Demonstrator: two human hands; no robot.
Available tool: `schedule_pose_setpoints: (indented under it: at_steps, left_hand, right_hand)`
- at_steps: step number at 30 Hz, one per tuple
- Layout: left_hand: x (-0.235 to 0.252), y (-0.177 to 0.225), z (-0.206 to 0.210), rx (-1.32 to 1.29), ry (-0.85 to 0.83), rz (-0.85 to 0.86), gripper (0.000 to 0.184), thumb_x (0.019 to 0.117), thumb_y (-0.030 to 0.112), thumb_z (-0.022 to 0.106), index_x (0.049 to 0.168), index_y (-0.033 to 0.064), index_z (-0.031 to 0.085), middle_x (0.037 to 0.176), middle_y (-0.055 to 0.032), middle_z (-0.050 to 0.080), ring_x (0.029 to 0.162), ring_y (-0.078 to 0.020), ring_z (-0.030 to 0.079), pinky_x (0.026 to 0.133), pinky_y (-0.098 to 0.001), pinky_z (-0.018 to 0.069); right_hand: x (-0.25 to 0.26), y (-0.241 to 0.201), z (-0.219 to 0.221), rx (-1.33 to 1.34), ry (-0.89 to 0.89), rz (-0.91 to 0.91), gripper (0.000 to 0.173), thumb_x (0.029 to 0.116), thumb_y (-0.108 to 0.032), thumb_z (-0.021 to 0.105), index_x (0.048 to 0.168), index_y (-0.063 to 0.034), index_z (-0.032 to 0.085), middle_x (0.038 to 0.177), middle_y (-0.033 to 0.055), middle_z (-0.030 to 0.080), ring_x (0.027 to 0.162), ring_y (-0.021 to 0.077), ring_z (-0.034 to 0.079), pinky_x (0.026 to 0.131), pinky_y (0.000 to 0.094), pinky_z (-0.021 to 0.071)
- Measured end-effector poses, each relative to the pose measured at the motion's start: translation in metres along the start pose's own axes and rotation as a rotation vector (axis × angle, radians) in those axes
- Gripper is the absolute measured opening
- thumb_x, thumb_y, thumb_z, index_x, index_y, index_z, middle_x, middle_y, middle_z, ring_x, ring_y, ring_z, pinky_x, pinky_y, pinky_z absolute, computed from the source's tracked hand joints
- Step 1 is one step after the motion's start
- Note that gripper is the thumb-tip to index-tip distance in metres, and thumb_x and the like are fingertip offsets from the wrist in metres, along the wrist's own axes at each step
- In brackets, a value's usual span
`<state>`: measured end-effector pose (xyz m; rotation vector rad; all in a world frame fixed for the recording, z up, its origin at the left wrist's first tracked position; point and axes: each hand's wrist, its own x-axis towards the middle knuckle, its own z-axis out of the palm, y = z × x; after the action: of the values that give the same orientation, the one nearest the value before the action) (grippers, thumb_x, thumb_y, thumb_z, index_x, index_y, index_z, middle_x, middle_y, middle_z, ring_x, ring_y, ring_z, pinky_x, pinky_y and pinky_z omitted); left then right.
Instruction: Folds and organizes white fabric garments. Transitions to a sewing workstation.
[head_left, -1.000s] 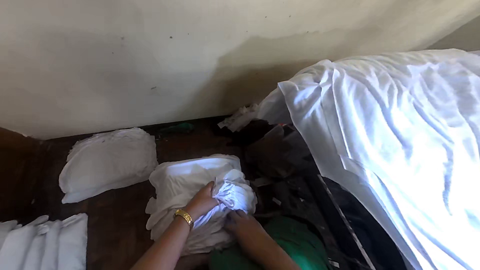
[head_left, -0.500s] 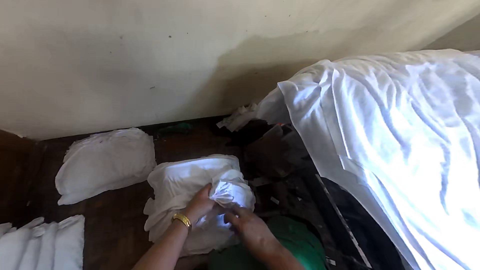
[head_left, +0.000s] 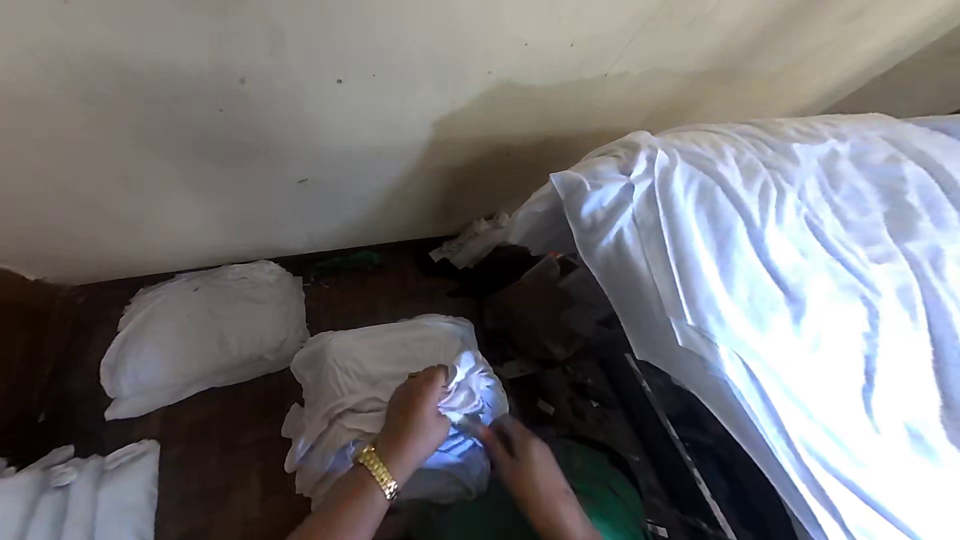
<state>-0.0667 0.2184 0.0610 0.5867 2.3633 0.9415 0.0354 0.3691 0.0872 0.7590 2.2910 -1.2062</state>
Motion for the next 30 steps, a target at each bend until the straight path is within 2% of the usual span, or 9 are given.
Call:
schedule_pose_setpoints:
  at_steps: [3,6,11,16,20,22,23,26,30]
  left_hand:
    - [-0.020,0.000,-0.014,0.005,0.227,0.358,0.033,0.0740,0.002,0.076,0.106,0.0023,0.072,0.100,-0.0139,0.073,0.097,-0.0310,0.071,0.083,-0.0516,0.0579]
    - [-0.035,-0.007,-0.021,0.097,0.342,0.656,0.030,0.0678,0.007,0.076,0.098,0.0080,0.073,0.091,-0.0072,0.073,0.087,-0.0257,0.071,0.074,-0.0437,0.0586]
    - [-0.057,-0.013,0.002,0.060,0.260,0.631,0.024,0.0796,0.004,0.072,0.102,0.0073,0.077,0.094,-0.0078,0.076,0.090,-0.0263,0.072,0.079,-0.0416,0.0573]
    - [-0.071,-0.018,0.022,-0.142,0.040,0.206,0.036,0.0819,0.003,0.074,0.116,-0.0083,0.068,0.108,-0.0267,0.071,0.105,-0.0438,0.068,0.093,-0.0585,0.0537]
    - [-0.072,-0.024,0.041,-0.121,-0.099,0.079,0.051,0.0826,0.007,0.074,0.129,-0.0103,0.061,0.122,-0.0325,0.065,0.115,-0.0500,0.062,0.096,-0.0644,0.0491]
    - [-0.069,0.008,0.026,0.002,-0.188,-0.066,0.047,0.0843,0.005,0.072,0.128,-0.0091,0.064,0.128,-0.0279,0.066,0.123,-0.0439,0.062,0.105,-0.0587,0.0474]
    - [-0.059,0.035,0.003,0.113,-0.422,-0.223,0.046,0.0956,0.008,0.065,0.140,-0.0046,0.058,0.144,-0.0211,0.059,0.138,-0.0362,0.052,0.116,-0.0518,0.0388]
    - [-0.075,-0.016,0.047,0.174,-0.100,0.154,0.031,0.0893,0.013,0.063,0.113,-0.0061,0.072,0.116,-0.0256,0.071,0.115,-0.0454,0.066,0.106,-0.0634,0.0421]
    - [-0.071,-0.026,0.050,0.196,-0.178,0.192,0.033,0.0858,0.009,0.065,0.116,-0.0024,0.072,0.122,-0.0228,0.070,0.120,-0.0437,0.062,0.107,-0.0630,0.0400]
  right_hand:
    - [0.006,0.017,0.017,0.789,-0.199,0.395,0.080,0.1083,-0.058,0.011,0.141,0.0058,0.045,0.116,0.0216,0.068,0.101,0.0304,0.070,0.090,0.0477,0.0566]
    - [0.041,0.030,0.022,1.442,0.169,0.324,0.079,0.1013,-0.073,0.014,0.144,-0.0127,0.044,0.121,0.0109,0.066,0.107,0.0222,0.066,0.089,0.0483,0.0570]
    - [0.071,0.047,0.010,1.323,0.318,0.378,0.031,0.1113,-0.027,0.037,0.120,-0.0043,0.057,0.092,0.0078,0.065,0.080,0.0151,0.065,0.069,0.0362,0.0568]
    - [0.073,0.033,-0.016,1.249,0.565,0.193,0.019,0.1062,-0.015,0.044,0.115,-0.0020,0.056,0.087,0.0045,0.064,0.076,0.0105,0.065,0.067,0.0317,0.0578]
    - [0.078,-0.054,-0.021,0.872,0.411,-0.045,0.061,0.0934,0.003,0.062,0.149,0.0022,0.039,0.118,0.0201,0.064,0.093,0.0212,0.069,0.078,0.0382,0.0606]
    - [0.070,-0.084,-0.006,0.355,0.107,-0.269,0.061,0.0925,0.001,0.064,0.149,0.0068,0.044,0.137,0.0232,0.061,0.121,0.0262,0.064,0.104,0.0412,0.0522]
    - [0.064,-0.097,0.002,0.021,-0.054,-0.382,0.056,0.0945,-0.001,0.061,0.149,0.0046,0.048,0.145,0.0234,0.057,0.133,0.0324,0.057,0.114,0.0489,0.0434]
    - [0.045,-0.118,0.031,-0.771,-0.461,-0.536,0.042,0.1018,-0.002,0.049,0.143,-0.0058,0.058,0.150,0.0203,0.052,0.139,0.0465,0.047,0.106,0.0666,0.0436]
    - [0.044,-0.085,0.036,-0.918,-0.463,-0.560,0.027,0.0986,-0.001,0.053,0.119,-0.0020,0.072,0.135,0.0166,0.064,0.131,0.0450,0.053,0.093,0.0626,0.0509]
